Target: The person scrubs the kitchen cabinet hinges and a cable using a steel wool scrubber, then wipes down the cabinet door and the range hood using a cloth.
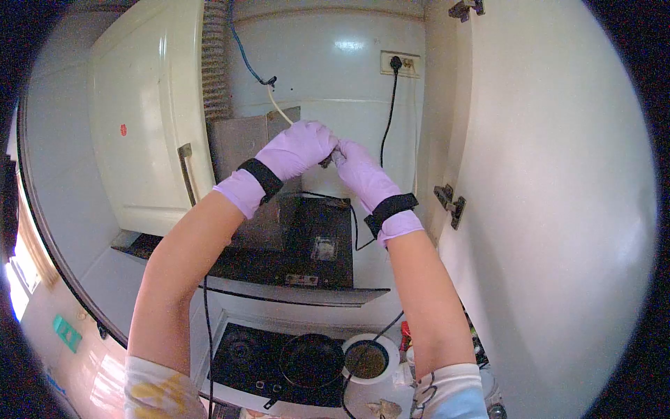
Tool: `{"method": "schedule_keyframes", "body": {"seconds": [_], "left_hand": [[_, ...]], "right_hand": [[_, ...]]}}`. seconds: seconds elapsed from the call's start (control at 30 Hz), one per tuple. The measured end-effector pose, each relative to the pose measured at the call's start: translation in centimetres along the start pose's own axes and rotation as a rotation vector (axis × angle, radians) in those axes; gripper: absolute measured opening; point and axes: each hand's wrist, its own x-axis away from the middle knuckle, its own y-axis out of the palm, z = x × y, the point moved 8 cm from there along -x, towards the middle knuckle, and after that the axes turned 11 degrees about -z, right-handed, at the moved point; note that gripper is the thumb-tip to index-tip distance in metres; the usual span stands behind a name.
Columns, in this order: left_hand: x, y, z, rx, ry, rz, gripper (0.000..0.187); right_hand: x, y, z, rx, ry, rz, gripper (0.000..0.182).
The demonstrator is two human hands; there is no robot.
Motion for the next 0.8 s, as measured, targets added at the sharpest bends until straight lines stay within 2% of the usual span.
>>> {"method": "schedule_keyframes", "body": {"seconds": [0.1,0.23,0.33,0.4,0.53,0.6,0.63,0.7,0.8], "left_hand": [[-0.7,-0.4,-0.8,0.045,-0.008,-0.098,0.014],[-1.4,-2.6,-1.7,0.06,-0.008,-0.104,0.014],[-2.0,-2.4,-2.4,0.212,0.003,-0.171,0.014],[-1.9,-2.1,-3.4,0.037,-0.024,-0.083,0.012],[-0.7,-1.5,-7.1,-0.064,-0.045,-0.091,0.012],[-0.7,-1.1,-9.2,-0.153,-0.162,-0.192,0.014],[-0.7,-0.9,-9.3,-0.154,-0.16,-0.189,0.014],[-0.5,-1.6,-8.6,-0.226,-0.101,-0.053,0.014],[-0.9,-0.7,-7.2,-0.179,-0.125,-0.094,0.014]], "right_hand": [[0.1,-0.7,-1.2,0.052,-0.045,0.002,0.022],[-0.1,-1.9,-2.1,-0.008,-0.05,0.065,0.016],[-0.1,-2.3,-1.9,-0.056,-0.063,0.102,0.012],[-0.2,-2.2,-1.3,-0.116,-0.066,0.101,0.012],[0.4,-2.2,0.7,-0.08,0.002,0.08,0.016],[1.0,-2.5,0.4,-0.095,0.015,0.095,0.016],[1.1,-2.5,-0.2,-0.08,0.002,0.094,0.016],[1.0,-2.2,-0.6,-0.067,-0.013,0.092,0.016],[0.0,-1.7,0.6,-0.058,-0.032,0.099,0.017]]}}
